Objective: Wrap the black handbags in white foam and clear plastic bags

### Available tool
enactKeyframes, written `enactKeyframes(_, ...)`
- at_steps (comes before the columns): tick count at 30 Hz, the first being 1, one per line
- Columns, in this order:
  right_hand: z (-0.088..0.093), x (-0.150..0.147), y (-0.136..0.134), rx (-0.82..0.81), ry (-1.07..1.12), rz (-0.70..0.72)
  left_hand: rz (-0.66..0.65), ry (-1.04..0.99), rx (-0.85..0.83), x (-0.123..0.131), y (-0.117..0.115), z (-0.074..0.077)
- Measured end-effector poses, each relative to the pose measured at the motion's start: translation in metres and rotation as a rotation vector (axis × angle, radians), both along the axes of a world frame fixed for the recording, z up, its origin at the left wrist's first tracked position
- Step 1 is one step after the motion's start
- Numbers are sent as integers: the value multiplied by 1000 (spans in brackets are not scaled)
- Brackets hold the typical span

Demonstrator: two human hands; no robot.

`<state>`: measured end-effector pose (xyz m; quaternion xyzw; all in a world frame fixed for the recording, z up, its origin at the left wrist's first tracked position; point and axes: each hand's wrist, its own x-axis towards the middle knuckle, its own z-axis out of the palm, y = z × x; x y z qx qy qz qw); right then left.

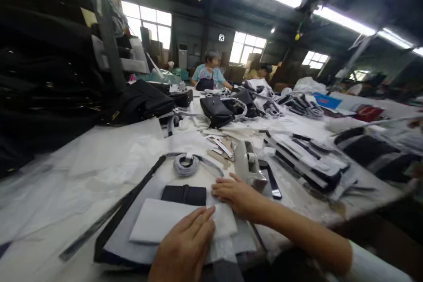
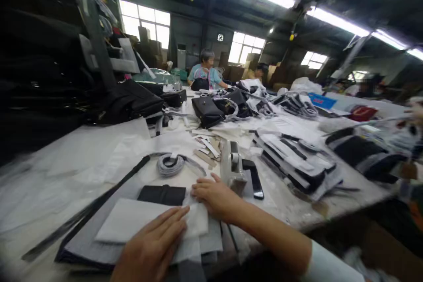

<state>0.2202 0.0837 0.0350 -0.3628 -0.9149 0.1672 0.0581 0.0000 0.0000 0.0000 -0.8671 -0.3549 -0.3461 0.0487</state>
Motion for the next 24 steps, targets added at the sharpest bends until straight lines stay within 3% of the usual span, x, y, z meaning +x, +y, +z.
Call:
enactKeyframes(5,10,-6,1,46,65,-32,-37,60,15,-7,-4,-8)
enactKeyframes(11,12,10,-66,241,377,-71,9,45,-61,-4,-9,-6)
enactKeyframes(15,-1,20,-99,326,389,-28,26,34,-140,-7,-13,-1)
enactKeyframes(24,-27,18,-93,586,355,17,47,123,-229,-6,-14,8)
